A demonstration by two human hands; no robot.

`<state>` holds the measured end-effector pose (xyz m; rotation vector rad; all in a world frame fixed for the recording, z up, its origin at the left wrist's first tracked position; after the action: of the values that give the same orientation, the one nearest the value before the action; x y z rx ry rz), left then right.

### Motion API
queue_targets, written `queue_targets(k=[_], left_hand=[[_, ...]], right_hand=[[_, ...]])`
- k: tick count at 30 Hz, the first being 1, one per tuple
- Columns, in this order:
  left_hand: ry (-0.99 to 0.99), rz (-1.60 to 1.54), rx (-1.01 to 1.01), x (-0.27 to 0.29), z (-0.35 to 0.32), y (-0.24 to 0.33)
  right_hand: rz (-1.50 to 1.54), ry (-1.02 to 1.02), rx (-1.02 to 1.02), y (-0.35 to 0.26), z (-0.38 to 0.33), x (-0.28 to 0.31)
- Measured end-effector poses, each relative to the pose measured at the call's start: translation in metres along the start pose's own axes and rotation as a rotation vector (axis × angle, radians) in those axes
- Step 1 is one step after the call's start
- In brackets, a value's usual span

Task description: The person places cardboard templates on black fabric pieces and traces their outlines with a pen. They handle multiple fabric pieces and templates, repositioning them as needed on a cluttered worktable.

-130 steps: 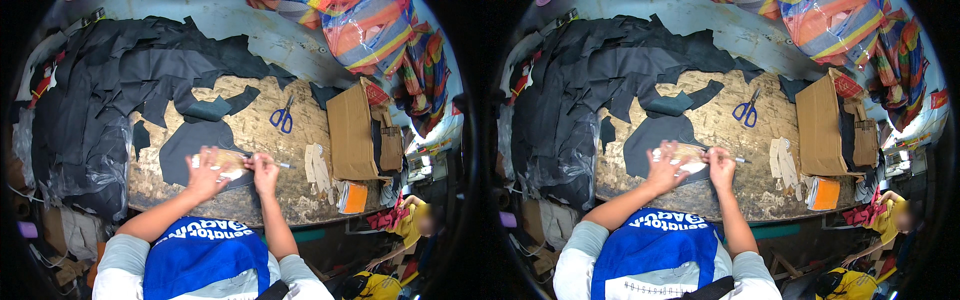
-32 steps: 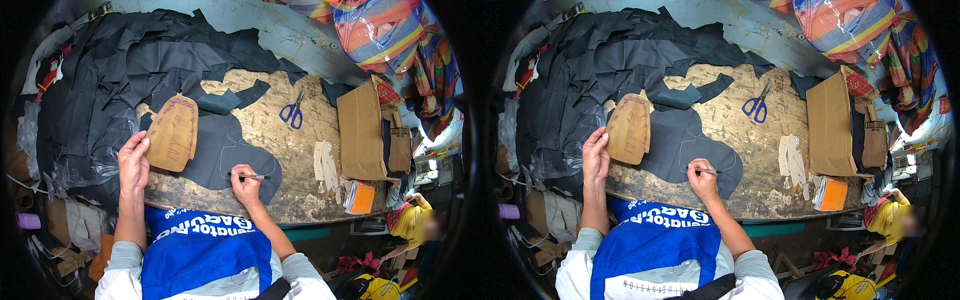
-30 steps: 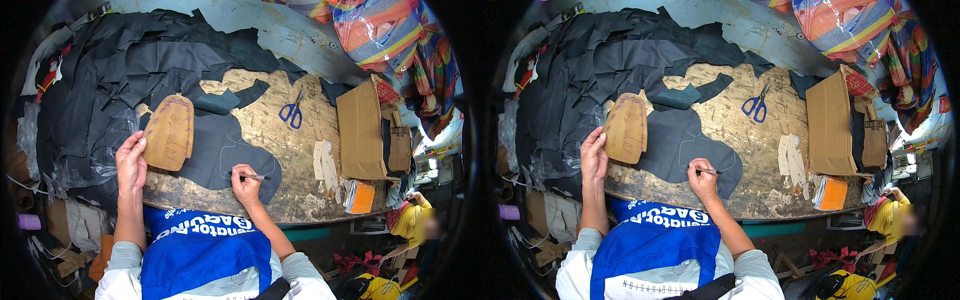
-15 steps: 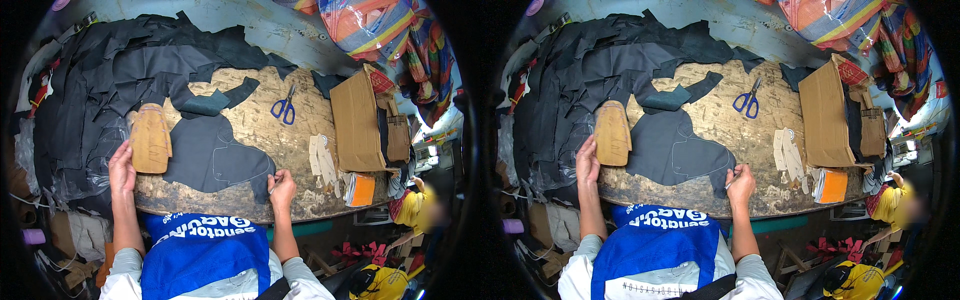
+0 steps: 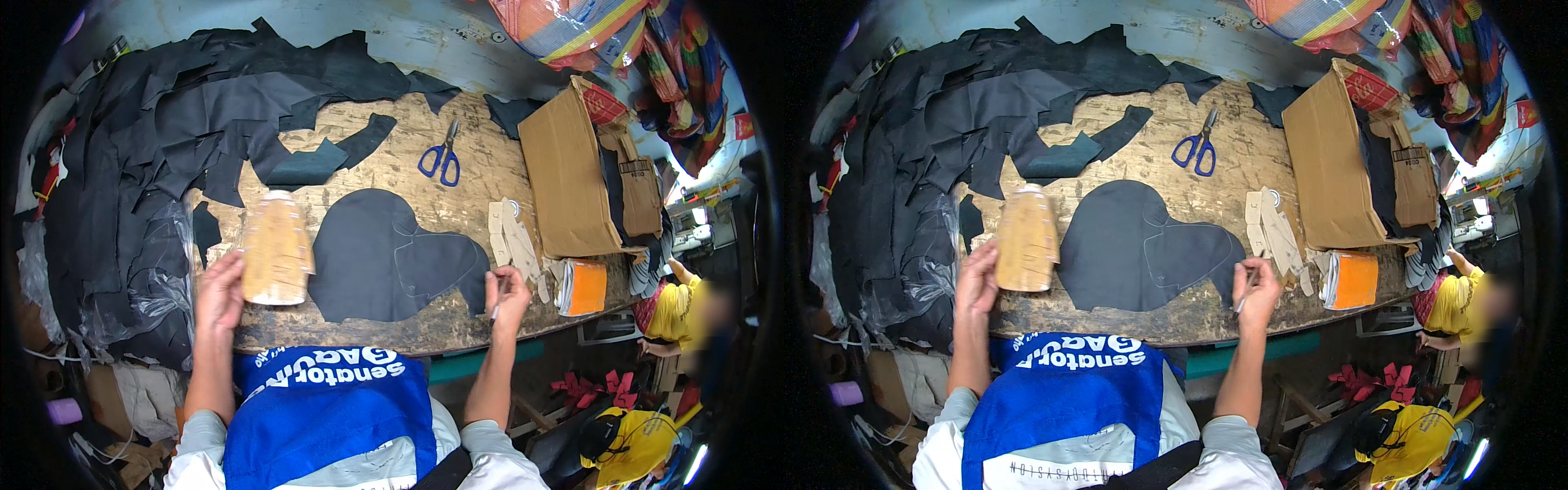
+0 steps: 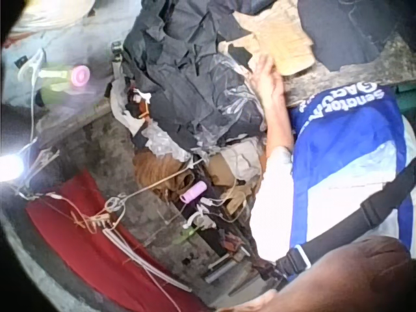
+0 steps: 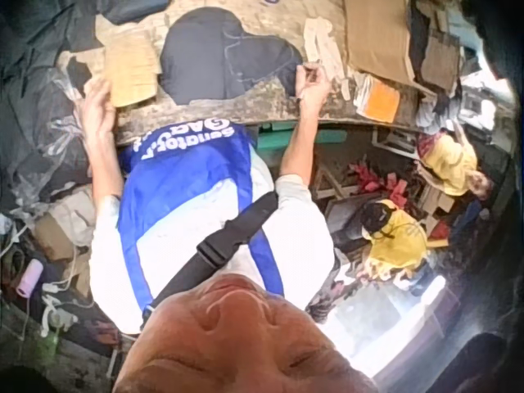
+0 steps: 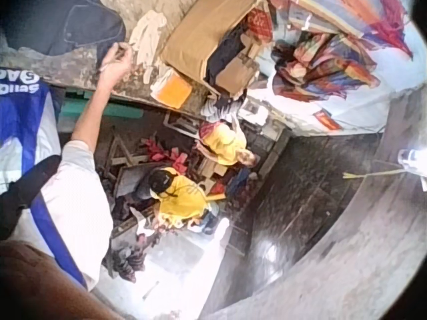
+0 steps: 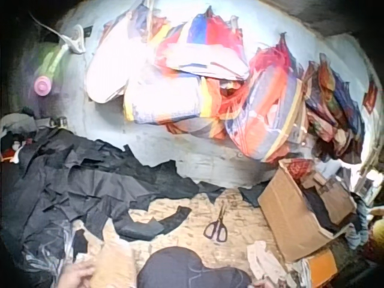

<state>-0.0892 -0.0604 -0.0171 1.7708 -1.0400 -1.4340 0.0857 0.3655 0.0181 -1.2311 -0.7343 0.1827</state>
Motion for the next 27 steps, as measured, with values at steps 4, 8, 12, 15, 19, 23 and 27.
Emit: queue_targets(k=[4,8,12,15,19,23,27], left_hand=[[-0.11,0.054,0.095,-0.063,-0.021,-0.044],[-0.403,0.969,-0.703,-0.095,-0.047,-0.036],[-1.227,1.253,-0.825,-0.111,-0.078,-0.055],[-1.358,1.272,-0.612,-0.115,-0.081,-0.075],[-1.311,1.269,-0.651,-0.125,-0.072,-0.092],[-1.295,1.21,-0.609,-0.126,-0.07,-0.098],[-1.324,1.252,-0.602,-0.126,-0.073,-0.099]], right_hand=[[0.035,-0.008,-0.09,0.004,-0.017,-0.019],[0.031,0.018,-0.111,0.001,-0.023,-0.013],[0.069,-0.006,-0.134,-0.003,-0.024,-0.006],[0.167,-0.031,-0.171,-0.007,-0.025,-0.011],[0.236,-0.049,-0.215,-0.021,-0.028,-0.018],[0.241,-0.074,-0.206,-0.04,-0.03,-0.019],[0.196,-0.112,-0.042,-0.057,-0.031,-0.033]])
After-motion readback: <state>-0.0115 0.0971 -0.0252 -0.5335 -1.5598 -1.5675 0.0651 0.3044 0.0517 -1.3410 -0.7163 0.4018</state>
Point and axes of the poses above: each hand's wrist, its own z-axis towards the middle knuckle, its own x-axis out of the back of the hand, y = z × x, the point moved 3 cm from there along z, towards the middle knuckle, and after that the axes turned 15 degrees about -x, right-handed, at the moved point
